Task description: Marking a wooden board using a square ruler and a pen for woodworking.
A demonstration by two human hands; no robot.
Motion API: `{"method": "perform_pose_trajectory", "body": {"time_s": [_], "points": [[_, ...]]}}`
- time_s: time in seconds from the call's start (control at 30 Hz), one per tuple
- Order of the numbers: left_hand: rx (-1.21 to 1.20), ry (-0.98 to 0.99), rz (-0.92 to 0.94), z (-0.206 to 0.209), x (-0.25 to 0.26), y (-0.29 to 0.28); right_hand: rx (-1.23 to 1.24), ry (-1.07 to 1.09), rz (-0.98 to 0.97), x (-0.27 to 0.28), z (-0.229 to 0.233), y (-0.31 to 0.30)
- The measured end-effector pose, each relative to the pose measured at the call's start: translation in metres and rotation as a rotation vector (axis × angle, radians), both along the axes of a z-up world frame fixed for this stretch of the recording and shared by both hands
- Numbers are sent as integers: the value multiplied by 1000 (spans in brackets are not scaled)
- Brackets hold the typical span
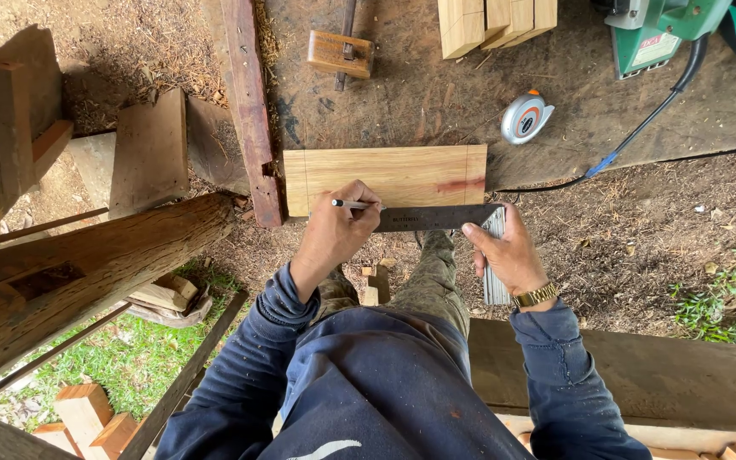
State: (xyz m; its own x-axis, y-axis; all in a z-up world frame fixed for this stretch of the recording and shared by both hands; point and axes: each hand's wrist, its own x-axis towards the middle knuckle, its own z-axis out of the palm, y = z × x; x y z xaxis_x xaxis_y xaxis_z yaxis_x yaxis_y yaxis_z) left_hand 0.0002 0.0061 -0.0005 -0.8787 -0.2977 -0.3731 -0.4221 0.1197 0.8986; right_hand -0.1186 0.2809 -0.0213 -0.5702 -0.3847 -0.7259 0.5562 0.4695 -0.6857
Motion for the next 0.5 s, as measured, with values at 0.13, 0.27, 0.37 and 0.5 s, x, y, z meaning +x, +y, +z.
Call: {"method": "perform_pose_trajectory", "body": {"time_s": [0.13,0.27,0.37,0.5], "points": [[-78,110,-23,-8,3,2,35,0,9,-2,3,-2],[-249,170,-45,-6,2,6,18,-11,-5,-1,5,-3],[-305,152,-52,-1,0,8,6,-17,-14,-2,6,-3],[-421,294,-67,-8,3,10,-12,-36,-12,-3,5,8]]}}
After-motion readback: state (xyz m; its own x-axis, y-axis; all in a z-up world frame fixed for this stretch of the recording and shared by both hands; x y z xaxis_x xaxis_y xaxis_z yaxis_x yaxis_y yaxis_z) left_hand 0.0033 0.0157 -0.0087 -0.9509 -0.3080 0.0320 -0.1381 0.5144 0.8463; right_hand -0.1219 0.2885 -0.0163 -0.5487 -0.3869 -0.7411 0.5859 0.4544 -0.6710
